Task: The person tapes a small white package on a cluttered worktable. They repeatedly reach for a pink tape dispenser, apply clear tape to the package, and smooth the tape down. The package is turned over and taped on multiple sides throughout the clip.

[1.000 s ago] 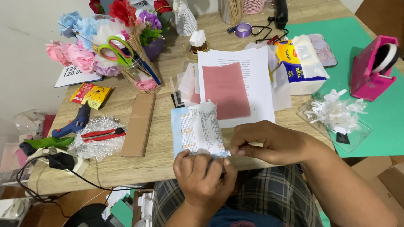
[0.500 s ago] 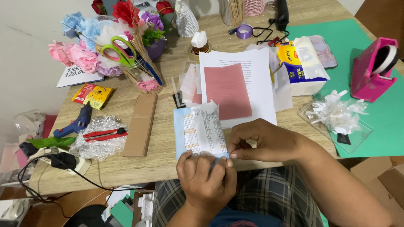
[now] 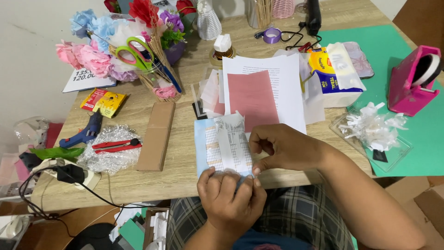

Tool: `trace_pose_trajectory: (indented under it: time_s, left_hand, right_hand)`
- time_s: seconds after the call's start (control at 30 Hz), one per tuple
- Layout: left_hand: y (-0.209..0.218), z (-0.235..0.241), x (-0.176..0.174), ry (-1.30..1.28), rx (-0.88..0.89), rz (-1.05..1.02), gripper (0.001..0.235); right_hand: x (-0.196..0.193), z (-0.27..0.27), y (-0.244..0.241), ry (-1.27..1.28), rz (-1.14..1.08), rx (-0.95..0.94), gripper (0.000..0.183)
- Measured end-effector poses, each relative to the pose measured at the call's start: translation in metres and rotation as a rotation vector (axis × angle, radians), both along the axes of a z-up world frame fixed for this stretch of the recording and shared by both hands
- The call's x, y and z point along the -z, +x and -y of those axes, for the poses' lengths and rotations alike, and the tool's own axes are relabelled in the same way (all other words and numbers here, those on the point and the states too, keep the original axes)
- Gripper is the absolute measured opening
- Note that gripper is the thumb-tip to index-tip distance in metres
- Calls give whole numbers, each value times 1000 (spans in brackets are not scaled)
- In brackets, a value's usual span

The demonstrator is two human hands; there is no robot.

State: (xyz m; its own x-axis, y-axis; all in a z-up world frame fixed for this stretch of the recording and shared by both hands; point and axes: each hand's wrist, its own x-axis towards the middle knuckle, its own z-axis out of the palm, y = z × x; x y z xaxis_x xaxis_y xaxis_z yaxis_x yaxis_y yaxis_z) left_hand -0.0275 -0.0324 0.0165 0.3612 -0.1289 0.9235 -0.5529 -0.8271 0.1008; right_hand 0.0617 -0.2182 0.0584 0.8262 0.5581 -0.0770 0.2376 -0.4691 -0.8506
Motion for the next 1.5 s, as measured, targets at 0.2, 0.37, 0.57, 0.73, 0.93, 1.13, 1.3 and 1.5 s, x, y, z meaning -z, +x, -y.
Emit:
trace_pose_trajectory:
  time_s: [0.2, 0.37, 0.57, 0.73, 0.93, 1.13, 1.3, 1.5]
  left_hand:
    - [0, -1, -7, 6, 5, -18, 20]
    - [0, -5, -3, -15, 44, -18, 19]
    - [-3, -10, -2, -18, 85, -30, 17]
    - [0, -12, 1, -9, 64, 6, 20]
    - [4, -18, 12, 10, 110, 73, 11]
    - [2, -21, 17, 50, 143, 100, 8]
    - [-1, -20, 20, 50, 131, 89, 9]
    - [-14, -35, -6, 62, 276, -73, 10]
  right_hand:
    - [31, 5, 14, 265, 20, -84, 35]
    - [31, 18, -14, 410, 481, -132, 13]
    - [51, 13, -29, 335, 696, -226, 45]
    - [57, 5, -24, 249, 895, -220, 58]
    - [64, 7, -29, 201, 852, -156, 51]
    - [52, 6, -42, 165, 990, -127, 44]
    - [63, 7, -40, 270, 885, -122, 25]
    - [94, 5, -45, 537, 660, 320, 32]
